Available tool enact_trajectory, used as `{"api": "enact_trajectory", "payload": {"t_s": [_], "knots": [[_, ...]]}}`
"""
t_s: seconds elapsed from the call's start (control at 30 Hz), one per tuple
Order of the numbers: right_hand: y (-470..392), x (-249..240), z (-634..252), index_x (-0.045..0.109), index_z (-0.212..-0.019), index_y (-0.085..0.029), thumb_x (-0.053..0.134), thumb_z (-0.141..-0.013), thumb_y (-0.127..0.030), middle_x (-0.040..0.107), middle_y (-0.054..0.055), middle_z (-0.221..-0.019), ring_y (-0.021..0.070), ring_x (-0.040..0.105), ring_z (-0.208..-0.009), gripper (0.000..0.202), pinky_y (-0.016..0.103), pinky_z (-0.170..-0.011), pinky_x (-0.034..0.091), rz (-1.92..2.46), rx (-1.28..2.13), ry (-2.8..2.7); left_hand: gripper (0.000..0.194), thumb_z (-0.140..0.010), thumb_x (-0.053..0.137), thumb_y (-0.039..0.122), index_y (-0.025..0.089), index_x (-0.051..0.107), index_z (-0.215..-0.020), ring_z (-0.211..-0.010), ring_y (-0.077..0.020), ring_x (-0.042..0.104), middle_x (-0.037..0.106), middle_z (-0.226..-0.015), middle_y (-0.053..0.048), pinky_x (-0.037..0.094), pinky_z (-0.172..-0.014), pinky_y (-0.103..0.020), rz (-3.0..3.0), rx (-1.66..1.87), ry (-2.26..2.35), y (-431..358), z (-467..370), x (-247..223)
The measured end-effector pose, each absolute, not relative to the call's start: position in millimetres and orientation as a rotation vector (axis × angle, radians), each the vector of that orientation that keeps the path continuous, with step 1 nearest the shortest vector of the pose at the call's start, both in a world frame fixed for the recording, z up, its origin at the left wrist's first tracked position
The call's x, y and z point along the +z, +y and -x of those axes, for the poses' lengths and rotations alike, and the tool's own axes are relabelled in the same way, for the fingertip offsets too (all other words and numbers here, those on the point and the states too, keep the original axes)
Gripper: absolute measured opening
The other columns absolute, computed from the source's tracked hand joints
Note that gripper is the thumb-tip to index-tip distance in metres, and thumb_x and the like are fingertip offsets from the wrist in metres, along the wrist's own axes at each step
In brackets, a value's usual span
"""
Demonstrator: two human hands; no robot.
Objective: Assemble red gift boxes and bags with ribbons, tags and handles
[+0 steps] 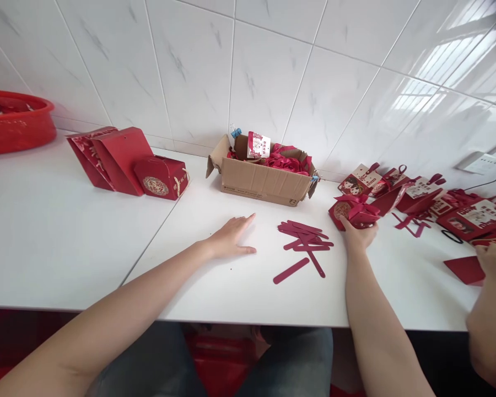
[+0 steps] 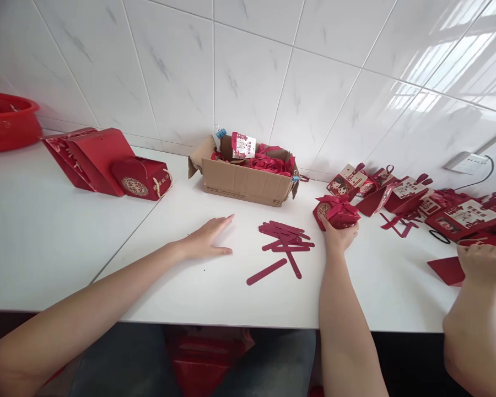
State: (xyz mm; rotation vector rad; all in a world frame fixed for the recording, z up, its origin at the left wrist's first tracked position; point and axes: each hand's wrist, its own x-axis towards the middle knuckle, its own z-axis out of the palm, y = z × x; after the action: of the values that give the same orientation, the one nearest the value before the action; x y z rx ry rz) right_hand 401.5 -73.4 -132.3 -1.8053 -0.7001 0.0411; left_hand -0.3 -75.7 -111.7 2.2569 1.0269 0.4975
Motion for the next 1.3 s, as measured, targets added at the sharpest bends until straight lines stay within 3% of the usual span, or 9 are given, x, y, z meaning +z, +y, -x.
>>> {"api": "enact_trajectory", "payload": {"t_s": [0.13,0.27,0.4,0.53,0.67,0.77,0.9,1.1,1.3], "knots": [[-74.9,-129.3,-397.3,0.028,-0.142,-0.018,0.086,-0.04,-0.048,0.039,0.022,-0.142,0.0396,0.043,-0.13,0.122,0.054,-0.111,0.033,1.939,0.113,-0.55,0.078,-0.07,0.071,0.052,0.024,0.043,-0.138,-0.13,-0.0328,0.046,0.05,-0.141,-0.012,0.038,-0.107,-0.048,-2.216,0.736,1.05,-73.3,3.3,-102.7],[-74.0,-124.0,-391.3,0.022,-0.146,-0.017,0.085,-0.04,-0.054,0.028,0.026,-0.148,0.0427,0.029,-0.139,0.129,0.059,-0.113,0.026,1.963,0.141,-0.534,0.029,-0.083,0.058,0.042,0.021,0.058,-0.103,-0.101,-0.0219,0.063,0.067,-0.102,-0.006,0.048,-0.093,-0.038,-1.984,1.631,1.365,-47.5,39.6,-68.1],[-75.9,-117.7,-382.1,0.02,-0.147,-0.021,0.066,-0.063,-0.062,0.011,0.02,-0.155,0.0384,0.021,-0.143,0.105,0.063,-0.113,0.019,1.811,-0.042,-0.665,0.044,-0.079,0.065,0.031,0.017,0.04,-0.114,-0.104,-0.0193,0.055,0.054,-0.122,-0.007,0.04,-0.098,-0.041,-1.417,2.153,1.967,-7.1,118.6,-26.4],[-80.9,-108.3,-366.7,0.022,-0.147,-0.018,0.058,-0.069,-0.044,0.01,0.018,-0.155,0.0351,0.011,-0.145,0.089,0.062,-0.112,0.018,1.587,-0.373,-0.939,0.058,-0.068,0.078,0.037,0.013,0.038,-0.103,-0.122,-0.0343,0.036,0.049,-0.123,-0.011,0.018,-0.103,-0.059,-1.128,1.999,2.273,17.4,188.1,-6.0],[-82.3,-103.2,-352.2,0.024,-0.144,-0.018,0.058,-0.069,-0.042,0.012,0.019,-0.153,0.0369,0.012,-0.144,0.086,0.063,-0.111,0.017,1.568,-0.374,-1.099,0.052,-0.061,0.082,0.041,0.017,0.036,-0.065,-0.117,-0.0368,0.038,0.055,-0.088,-0.001,0.009,-0.102,-0.062,-1.301,1.722,2.358,21.1,210.6,-2.7],[-81.3,-101.9,-345.7,0.025,-0.143,-0.017,0.058,-0.071,-0.043,0.013,0.02,-0.151,0.038,0.015,-0.143,0.084,0.064,-0.11,0.018,1.583,-0.351,-1.136,0.046,-0.067,0.077,0.037,0.016,0.037,-0.06,-0.102,-0.0282,0.048,0.048,-0.072,0.002,0.019,-0.102,-0.058,-1.36,1.746,2.373,16.7,209.8,4.9],[-83.4,-93.8,-340.6,0.026,-0.142,-0.018,0.058,-0.074,-0.041,0.015,0.02,-0.15,0.0368,0.015,-0.143,0.079,0.063,-0.11,0.02,1.551,-0.42,-1.107,0.031,-0.077,0.066,0.028,0.018,0.037,-0.07,-0.086,-0.0168,0.052,0.056,-0.083,0.003,0.041,-0.09,-0.04,-1.44,1.938,2.339,-2.5,203.6,38.1],[-90.3,-73.0,-322.6,0.028,-0.139,-0.017,0.053,-0.078,-0.037,0.017,0.02,-0.148,0.0336,0.013,-0.144,0.069,0.06,-0.113,0.021,1.422,-0.536,-0.995,0.024,-0.073,0.066,0.024,0.01,0.055,-0.089,-0.094,-0.0244,0.062,0.061,-0.087,-0.003,0.044,-0.092,-0.044,-2.208,2.044,2.265,-59.9,153.4,87.1],[-87.3,-79.9,-287.6,0.033,-0.136,-0.02,0.057,-0.081,-0.042,0.021,0.019,-0.145,0.0363,0.021,-0.14,0.064,0.061,-0.11,0.026,1.236,-0.318,-1.317,0.027,-0.077,0.067,0.036,0.013,0.065,-0.092,-0.077,-0.0213,0.066,0.071,-0.085,-0.005,0.053,-0.069,-0.034,-1.975,1.762,1.361,-75.4,59.6,46.4]]}}
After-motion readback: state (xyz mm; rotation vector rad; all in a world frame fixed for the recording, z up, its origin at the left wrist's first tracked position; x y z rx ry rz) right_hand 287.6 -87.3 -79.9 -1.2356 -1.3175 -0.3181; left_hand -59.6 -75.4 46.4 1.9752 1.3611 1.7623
